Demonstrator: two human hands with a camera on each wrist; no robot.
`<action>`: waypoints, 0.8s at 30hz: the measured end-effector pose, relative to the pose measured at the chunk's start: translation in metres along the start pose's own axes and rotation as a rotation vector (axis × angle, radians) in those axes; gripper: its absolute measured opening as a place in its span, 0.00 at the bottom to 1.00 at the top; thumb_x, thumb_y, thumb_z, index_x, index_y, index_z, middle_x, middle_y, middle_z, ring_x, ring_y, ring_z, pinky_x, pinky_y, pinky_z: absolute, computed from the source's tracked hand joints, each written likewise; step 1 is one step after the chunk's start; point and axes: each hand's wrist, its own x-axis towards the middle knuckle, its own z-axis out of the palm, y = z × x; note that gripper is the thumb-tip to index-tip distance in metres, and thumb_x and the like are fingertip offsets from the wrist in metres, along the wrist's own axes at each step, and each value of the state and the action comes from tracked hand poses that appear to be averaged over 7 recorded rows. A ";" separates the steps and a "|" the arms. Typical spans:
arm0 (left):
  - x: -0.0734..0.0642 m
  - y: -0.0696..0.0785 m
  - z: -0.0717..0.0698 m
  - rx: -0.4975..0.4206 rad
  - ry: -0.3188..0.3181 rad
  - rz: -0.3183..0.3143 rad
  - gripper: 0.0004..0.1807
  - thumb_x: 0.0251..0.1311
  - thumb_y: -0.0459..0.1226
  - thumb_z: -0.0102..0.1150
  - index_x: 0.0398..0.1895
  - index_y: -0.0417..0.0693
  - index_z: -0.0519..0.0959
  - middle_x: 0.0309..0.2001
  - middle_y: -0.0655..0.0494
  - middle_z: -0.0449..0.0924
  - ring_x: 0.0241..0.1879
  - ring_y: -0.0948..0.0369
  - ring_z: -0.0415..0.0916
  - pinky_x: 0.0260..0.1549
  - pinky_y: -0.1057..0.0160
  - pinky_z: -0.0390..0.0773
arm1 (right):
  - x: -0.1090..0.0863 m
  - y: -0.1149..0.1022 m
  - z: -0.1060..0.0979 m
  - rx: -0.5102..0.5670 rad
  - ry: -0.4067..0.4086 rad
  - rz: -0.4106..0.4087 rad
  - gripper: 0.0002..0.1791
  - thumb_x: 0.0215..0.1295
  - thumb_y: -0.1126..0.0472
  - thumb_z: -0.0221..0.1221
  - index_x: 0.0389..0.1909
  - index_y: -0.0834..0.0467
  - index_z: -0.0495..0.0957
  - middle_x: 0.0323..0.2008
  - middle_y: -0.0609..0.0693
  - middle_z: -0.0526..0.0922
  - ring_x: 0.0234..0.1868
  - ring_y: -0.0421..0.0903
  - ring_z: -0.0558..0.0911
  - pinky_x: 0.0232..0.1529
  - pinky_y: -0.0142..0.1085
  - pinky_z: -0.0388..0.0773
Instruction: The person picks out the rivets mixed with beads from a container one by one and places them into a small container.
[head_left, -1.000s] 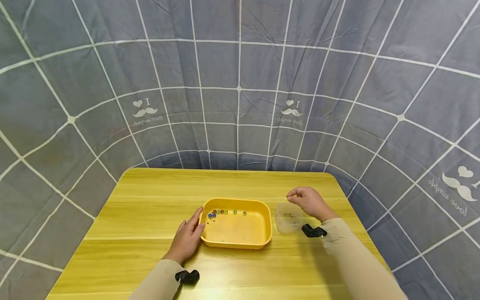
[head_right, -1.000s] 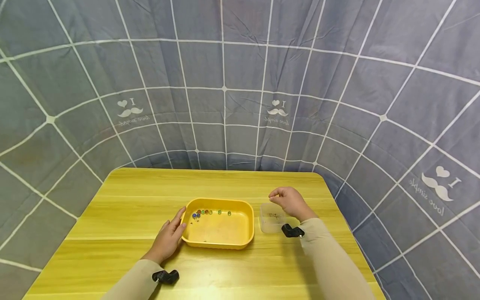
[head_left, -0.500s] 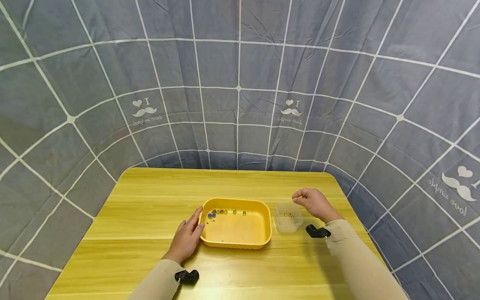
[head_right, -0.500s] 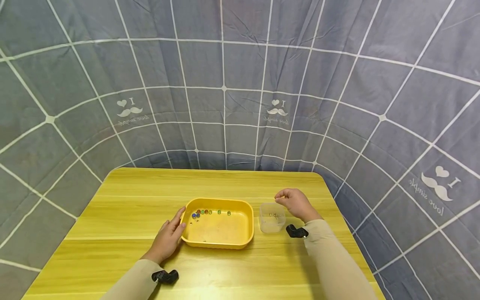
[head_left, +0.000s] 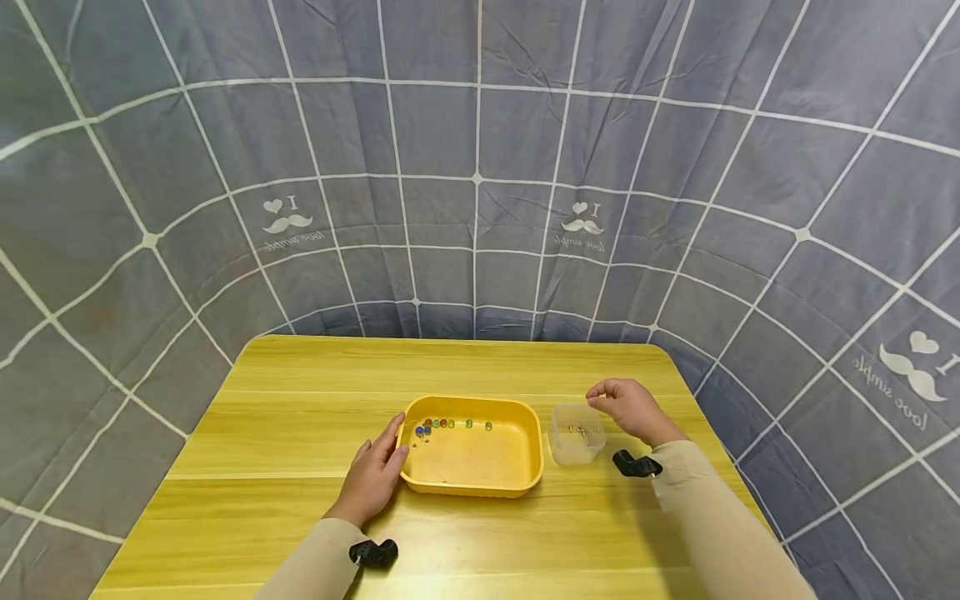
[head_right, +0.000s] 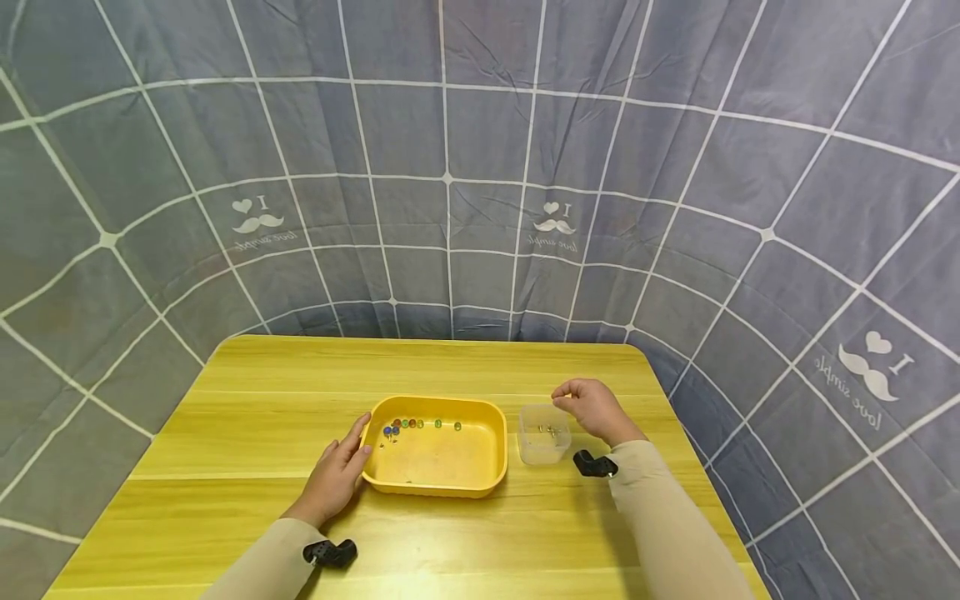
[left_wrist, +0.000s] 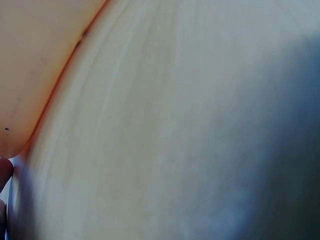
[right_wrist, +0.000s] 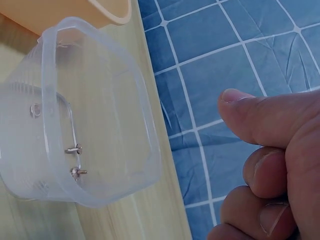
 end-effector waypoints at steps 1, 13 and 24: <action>0.002 -0.002 -0.001 -0.001 -0.002 0.003 0.33 0.83 0.45 0.47 0.86 0.61 0.55 0.81 0.51 0.63 0.78 0.45 0.66 0.82 0.36 0.41 | 0.001 -0.001 0.001 0.003 0.001 0.004 0.11 0.76 0.58 0.61 0.49 0.59 0.87 0.47 0.55 0.88 0.35 0.47 0.74 0.35 0.38 0.71; 0.021 -0.013 -0.007 -0.014 -0.009 0.024 0.33 0.82 0.44 0.48 0.86 0.61 0.55 0.81 0.51 0.63 0.77 0.44 0.67 0.82 0.36 0.41 | 0.008 -0.007 0.011 0.013 0.017 0.027 0.10 0.75 0.59 0.62 0.47 0.60 0.87 0.44 0.55 0.88 0.34 0.47 0.72 0.34 0.38 0.70; 0.024 -0.010 -0.004 -0.013 0.000 0.010 0.33 0.82 0.44 0.48 0.86 0.62 0.56 0.80 0.51 0.64 0.77 0.45 0.67 0.82 0.36 0.42 | 0.017 -0.002 0.008 0.030 0.001 0.017 0.12 0.76 0.60 0.62 0.49 0.64 0.86 0.40 0.60 0.86 0.32 0.46 0.71 0.33 0.38 0.69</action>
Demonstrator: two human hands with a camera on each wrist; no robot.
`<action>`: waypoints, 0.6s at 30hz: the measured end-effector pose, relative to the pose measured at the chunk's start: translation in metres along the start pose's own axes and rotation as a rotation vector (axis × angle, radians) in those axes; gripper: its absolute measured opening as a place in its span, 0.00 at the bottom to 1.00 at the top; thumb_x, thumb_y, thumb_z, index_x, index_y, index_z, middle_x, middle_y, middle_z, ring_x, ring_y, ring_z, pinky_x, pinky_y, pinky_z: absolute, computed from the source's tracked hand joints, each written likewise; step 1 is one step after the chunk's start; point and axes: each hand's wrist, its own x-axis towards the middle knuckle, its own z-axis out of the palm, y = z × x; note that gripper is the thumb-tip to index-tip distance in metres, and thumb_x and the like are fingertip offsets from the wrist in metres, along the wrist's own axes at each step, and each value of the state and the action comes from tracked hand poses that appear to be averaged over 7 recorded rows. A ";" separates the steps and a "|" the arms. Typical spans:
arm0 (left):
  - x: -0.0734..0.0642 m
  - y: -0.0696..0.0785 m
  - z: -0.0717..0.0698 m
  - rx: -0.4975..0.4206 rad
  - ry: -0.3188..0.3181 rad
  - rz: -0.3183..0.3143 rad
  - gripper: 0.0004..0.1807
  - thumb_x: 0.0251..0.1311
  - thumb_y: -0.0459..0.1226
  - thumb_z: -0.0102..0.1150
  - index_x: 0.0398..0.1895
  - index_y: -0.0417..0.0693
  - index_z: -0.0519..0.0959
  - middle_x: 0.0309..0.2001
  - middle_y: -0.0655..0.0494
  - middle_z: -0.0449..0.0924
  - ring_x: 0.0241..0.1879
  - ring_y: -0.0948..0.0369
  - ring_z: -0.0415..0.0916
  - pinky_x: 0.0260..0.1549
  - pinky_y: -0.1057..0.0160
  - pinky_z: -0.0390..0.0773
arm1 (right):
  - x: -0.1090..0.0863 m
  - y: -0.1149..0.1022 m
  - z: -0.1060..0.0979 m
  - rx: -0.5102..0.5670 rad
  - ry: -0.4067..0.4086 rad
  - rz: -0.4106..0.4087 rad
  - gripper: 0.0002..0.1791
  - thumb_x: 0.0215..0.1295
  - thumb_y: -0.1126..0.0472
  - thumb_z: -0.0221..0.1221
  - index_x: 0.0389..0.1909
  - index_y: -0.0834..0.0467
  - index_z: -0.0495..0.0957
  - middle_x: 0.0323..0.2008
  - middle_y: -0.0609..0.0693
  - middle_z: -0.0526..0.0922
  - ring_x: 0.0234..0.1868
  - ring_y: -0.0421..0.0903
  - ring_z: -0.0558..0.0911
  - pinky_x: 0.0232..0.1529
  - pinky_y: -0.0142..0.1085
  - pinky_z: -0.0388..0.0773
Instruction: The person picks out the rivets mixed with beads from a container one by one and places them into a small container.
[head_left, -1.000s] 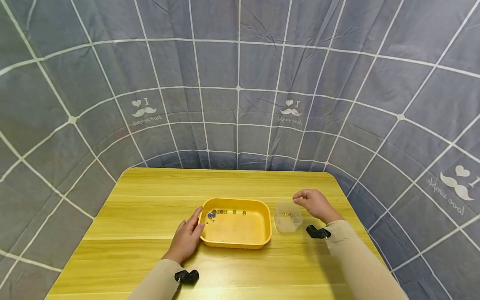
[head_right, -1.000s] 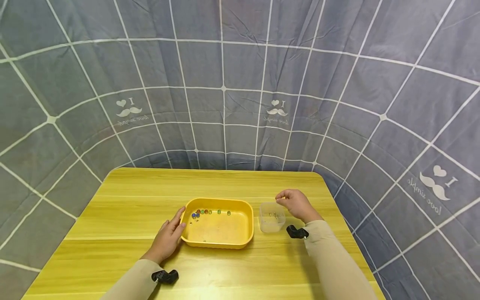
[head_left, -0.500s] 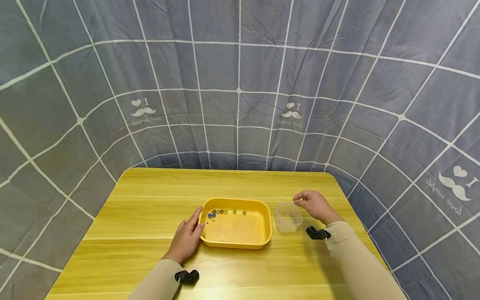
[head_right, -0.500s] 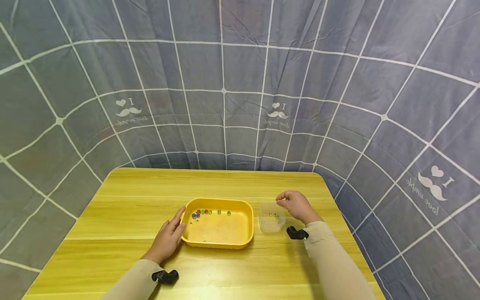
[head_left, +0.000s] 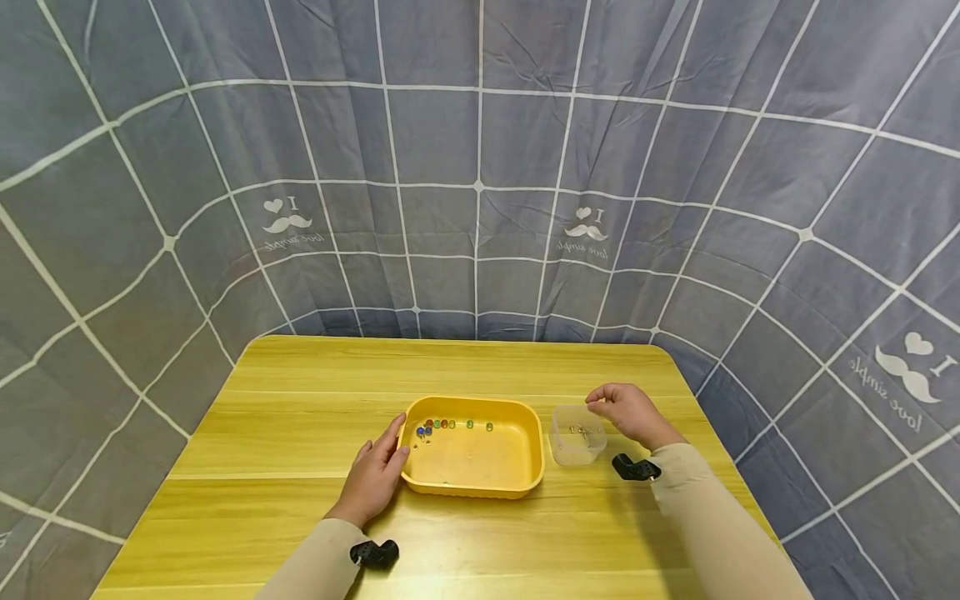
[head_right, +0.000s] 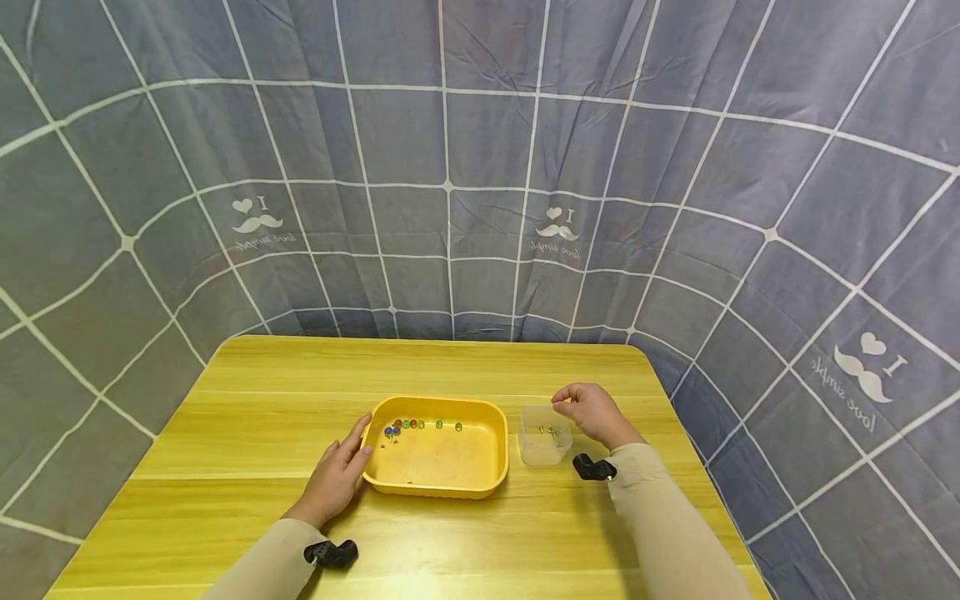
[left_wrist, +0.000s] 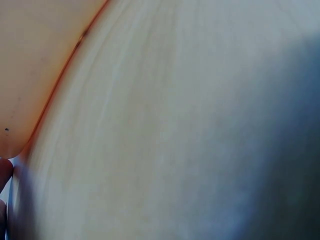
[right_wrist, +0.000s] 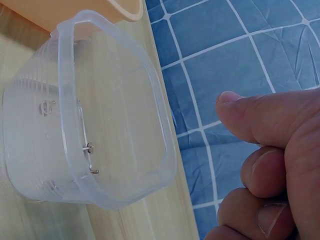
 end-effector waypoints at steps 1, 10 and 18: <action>0.000 0.000 0.000 0.000 0.000 0.001 0.33 0.82 0.44 0.48 0.86 0.62 0.56 0.80 0.51 0.64 0.77 0.45 0.67 0.82 0.36 0.42 | 0.000 0.000 0.000 0.001 -0.001 -0.002 0.12 0.76 0.60 0.62 0.49 0.65 0.85 0.40 0.61 0.86 0.31 0.46 0.70 0.32 0.38 0.69; -0.001 0.000 -0.001 0.004 -0.005 0.005 0.33 0.82 0.44 0.48 0.86 0.62 0.56 0.81 0.52 0.63 0.77 0.45 0.68 0.82 0.35 0.42 | 0.001 0.000 0.004 -0.024 -0.007 0.000 0.13 0.75 0.60 0.62 0.49 0.65 0.86 0.43 0.55 0.88 0.33 0.46 0.73 0.34 0.38 0.71; -0.001 0.000 -0.001 0.002 -0.004 0.010 0.33 0.82 0.44 0.48 0.86 0.62 0.56 0.81 0.52 0.64 0.76 0.44 0.69 0.82 0.35 0.43 | 0.001 -0.001 0.004 -0.042 -0.006 -0.001 0.12 0.74 0.59 0.63 0.49 0.63 0.87 0.46 0.55 0.88 0.35 0.47 0.75 0.36 0.38 0.72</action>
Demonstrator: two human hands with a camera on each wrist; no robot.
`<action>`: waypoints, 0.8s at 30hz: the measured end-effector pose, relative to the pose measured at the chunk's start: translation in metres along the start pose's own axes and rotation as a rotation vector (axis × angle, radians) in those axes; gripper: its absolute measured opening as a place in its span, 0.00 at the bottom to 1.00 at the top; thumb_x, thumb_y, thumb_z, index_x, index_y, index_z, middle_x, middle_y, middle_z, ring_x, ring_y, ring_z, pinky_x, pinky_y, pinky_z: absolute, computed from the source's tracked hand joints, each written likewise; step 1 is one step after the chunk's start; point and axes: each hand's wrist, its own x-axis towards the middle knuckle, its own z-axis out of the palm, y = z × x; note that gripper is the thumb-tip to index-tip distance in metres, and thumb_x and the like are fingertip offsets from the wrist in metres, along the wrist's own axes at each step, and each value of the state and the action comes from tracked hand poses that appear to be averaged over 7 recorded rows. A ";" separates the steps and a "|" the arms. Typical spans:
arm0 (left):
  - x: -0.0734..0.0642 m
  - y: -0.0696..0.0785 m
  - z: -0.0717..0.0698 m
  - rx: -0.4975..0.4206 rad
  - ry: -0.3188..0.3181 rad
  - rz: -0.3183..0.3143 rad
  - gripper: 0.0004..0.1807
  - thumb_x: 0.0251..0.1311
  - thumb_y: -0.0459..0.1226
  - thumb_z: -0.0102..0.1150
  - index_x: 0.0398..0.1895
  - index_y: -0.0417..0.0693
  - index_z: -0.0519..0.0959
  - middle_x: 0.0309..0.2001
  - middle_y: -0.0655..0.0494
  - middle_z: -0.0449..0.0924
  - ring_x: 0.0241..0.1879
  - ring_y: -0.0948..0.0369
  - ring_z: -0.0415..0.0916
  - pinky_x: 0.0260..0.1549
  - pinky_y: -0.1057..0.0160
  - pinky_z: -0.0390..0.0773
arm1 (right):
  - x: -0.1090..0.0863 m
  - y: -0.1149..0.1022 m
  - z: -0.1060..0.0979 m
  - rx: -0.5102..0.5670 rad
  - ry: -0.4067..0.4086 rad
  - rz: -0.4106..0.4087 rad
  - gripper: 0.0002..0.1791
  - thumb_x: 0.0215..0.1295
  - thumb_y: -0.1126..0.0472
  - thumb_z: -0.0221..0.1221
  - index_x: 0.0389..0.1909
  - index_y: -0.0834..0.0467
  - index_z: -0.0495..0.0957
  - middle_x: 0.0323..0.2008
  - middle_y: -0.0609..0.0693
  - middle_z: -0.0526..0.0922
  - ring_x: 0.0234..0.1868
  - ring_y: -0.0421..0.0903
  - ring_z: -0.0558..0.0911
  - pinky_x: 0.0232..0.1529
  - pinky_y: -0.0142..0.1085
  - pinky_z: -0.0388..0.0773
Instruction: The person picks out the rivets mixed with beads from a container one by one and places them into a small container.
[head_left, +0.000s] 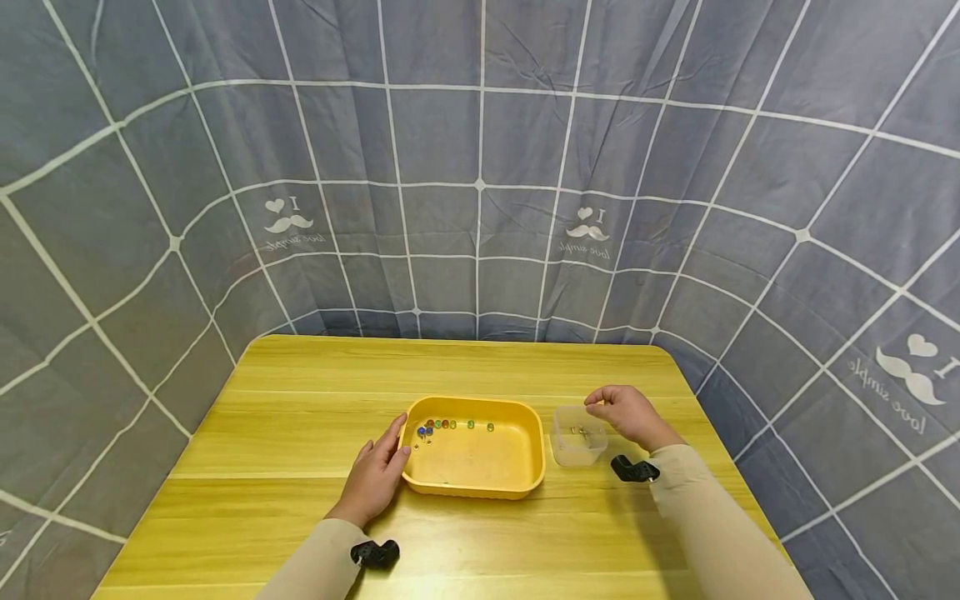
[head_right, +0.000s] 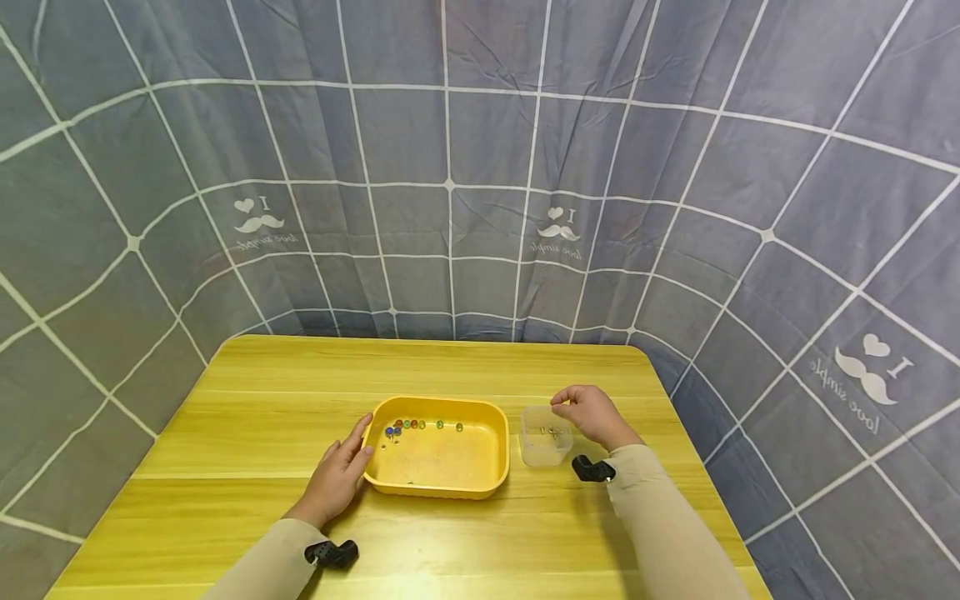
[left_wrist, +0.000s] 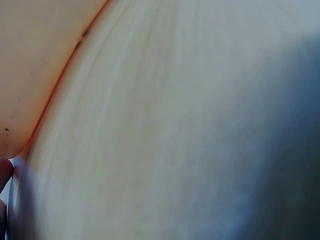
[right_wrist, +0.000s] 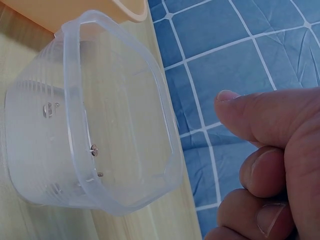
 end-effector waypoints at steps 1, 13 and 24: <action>-0.001 0.001 0.001 -0.001 0.001 -0.002 0.33 0.82 0.44 0.48 0.86 0.62 0.56 0.81 0.52 0.64 0.76 0.44 0.68 0.82 0.35 0.43 | -0.001 0.001 0.000 -0.001 -0.001 -0.001 0.12 0.74 0.59 0.63 0.49 0.63 0.87 0.46 0.55 0.88 0.35 0.47 0.75 0.36 0.38 0.72; -0.016 0.008 0.012 -0.002 0.015 -0.011 0.33 0.82 0.45 0.48 0.86 0.63 0.55 0.81 0.52 0.63 0.76 0.44 0.68 0.82 0.35 0.42 | -0.007 0.008 -0.004 -0.002 -0.019 0.005 0.12 0.74 0.58 0.63 0.49 0.61 0.88 0.46 0.55 0.88 0.35 0.46 0.75 0.35 0.37 0.72; -0.030 0.017 0.021 -0.002 0.032 -0.025 0.33 0.82 0.44 0.48 0.86 0.63 0.55 0.81 0.52 0.63 0.77 0.45 0.67 0.82 0.35 0.42 | -0.014 0.015 -0.007 -0.004 -0.034 -0.032 0.12 0.73 0.59 0.63 0.50 0.62 0.87 0.45 0.59 0.88 0.34 0.46 0.75 0.35 0.37 0.72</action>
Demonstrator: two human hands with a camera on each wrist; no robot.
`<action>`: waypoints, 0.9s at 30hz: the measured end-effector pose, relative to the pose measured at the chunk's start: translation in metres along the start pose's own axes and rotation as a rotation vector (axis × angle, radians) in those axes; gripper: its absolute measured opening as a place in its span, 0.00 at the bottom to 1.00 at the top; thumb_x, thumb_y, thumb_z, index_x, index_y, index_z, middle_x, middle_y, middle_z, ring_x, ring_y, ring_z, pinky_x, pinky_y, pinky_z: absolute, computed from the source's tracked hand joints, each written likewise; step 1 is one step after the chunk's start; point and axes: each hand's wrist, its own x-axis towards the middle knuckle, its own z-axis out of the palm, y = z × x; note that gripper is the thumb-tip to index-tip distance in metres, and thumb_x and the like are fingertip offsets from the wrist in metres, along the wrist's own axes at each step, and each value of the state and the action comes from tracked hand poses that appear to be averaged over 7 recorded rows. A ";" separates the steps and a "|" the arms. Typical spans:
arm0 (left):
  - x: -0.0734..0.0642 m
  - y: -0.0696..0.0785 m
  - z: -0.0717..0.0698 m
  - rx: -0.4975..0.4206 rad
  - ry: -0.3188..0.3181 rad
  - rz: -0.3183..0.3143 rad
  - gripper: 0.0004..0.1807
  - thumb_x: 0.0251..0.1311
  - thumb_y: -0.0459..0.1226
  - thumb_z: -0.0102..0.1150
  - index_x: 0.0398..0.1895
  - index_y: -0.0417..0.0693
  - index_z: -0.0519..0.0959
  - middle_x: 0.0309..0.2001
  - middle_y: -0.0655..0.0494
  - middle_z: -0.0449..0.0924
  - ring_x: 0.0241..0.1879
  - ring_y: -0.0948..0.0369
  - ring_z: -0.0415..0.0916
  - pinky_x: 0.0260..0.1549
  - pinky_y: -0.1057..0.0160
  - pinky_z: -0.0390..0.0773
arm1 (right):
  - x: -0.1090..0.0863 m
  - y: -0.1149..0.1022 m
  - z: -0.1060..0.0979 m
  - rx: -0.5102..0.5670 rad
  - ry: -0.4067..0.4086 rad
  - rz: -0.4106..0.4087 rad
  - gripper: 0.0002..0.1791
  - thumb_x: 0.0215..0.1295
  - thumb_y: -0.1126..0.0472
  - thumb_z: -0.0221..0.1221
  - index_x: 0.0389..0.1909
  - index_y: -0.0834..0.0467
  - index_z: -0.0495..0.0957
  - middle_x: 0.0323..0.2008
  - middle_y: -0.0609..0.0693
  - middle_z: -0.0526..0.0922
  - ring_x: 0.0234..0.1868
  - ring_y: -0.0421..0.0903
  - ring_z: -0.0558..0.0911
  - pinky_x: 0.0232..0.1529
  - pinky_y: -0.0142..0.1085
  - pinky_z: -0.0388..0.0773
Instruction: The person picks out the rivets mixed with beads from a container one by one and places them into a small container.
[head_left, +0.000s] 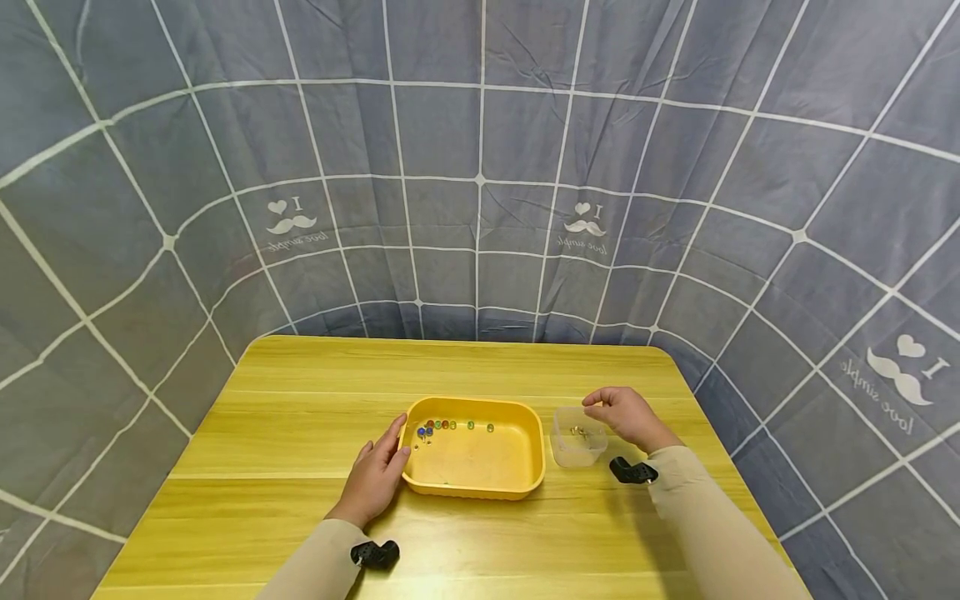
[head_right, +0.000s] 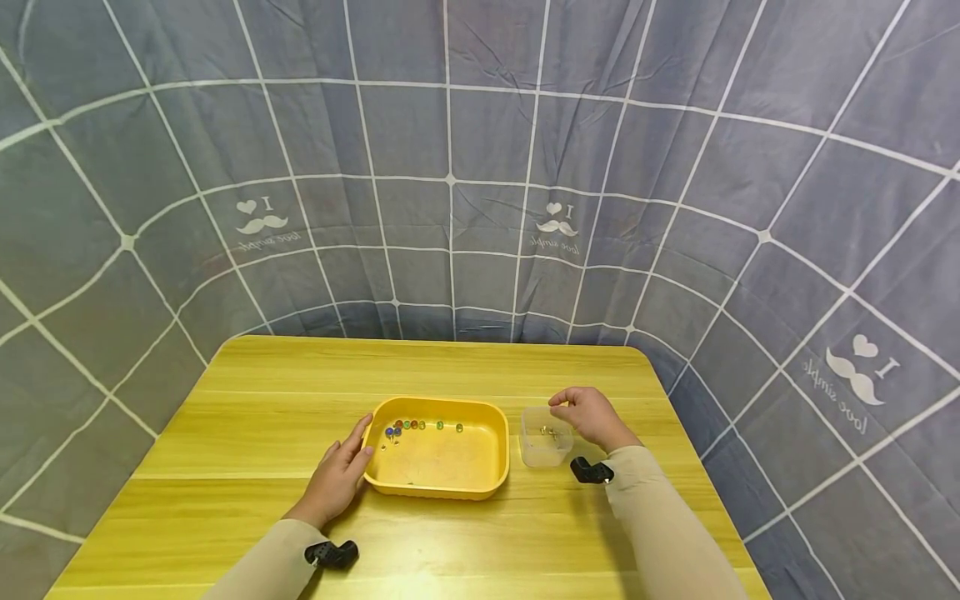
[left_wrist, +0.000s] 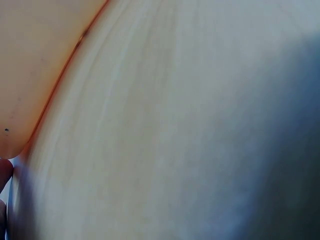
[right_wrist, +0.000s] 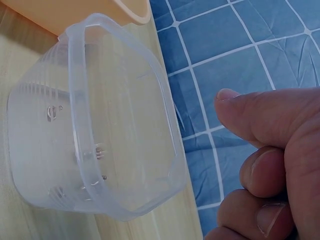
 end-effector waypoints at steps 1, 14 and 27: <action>0.000 0.000 0.000 0.000 0.001 -0.001 0.33 0.82 0.44 0.48 0.86 0.63 0.55 0.81 0.51 0.63 0.77 0.45 0.67 0.82 0.35 0.42 | 0.001 0.000 0.000 0.001 -0.001 0.000 0.12 0.73 0.59 0.63 0.50 0.62 0.87 0.45 0.59 0.88 0.34 0.46 0.75 0.35 0.37 0.72; 0.004 0.002 0.004 -0.001 0.004 -0.008 0.33 0.83 0.44 0.47 0.86 0.62 0.55 0.81 0.52 0.63 0.76 0.44 0.68 0.82 0.35 0.42 | 0.010 -0.001 -0.003 -0.008 -0.020 -0.020 0.15 0.74 0.57 0.63 0.53 0.63 0.87 0.55 0.60 0.88 0.39 0.46 0.79 0.38 0.37 0.76; 0.008 0.008 0.007 0.010 0.009 -0.025 0.33 0.83 0.44 0.48 0.86 0.61 0.55 0.82 0.51 0.62 0.77 0.45 0.66 0.82 0.35 0.42 | 0.027 -0.029 0.012 -0.005 -0.068 -0.071 0.14 0.73 0.58 0.64 0.53 0.61 0.87 0.25 0.49 0.74 0.26 0.45 0.70 0.30 0.36 0.70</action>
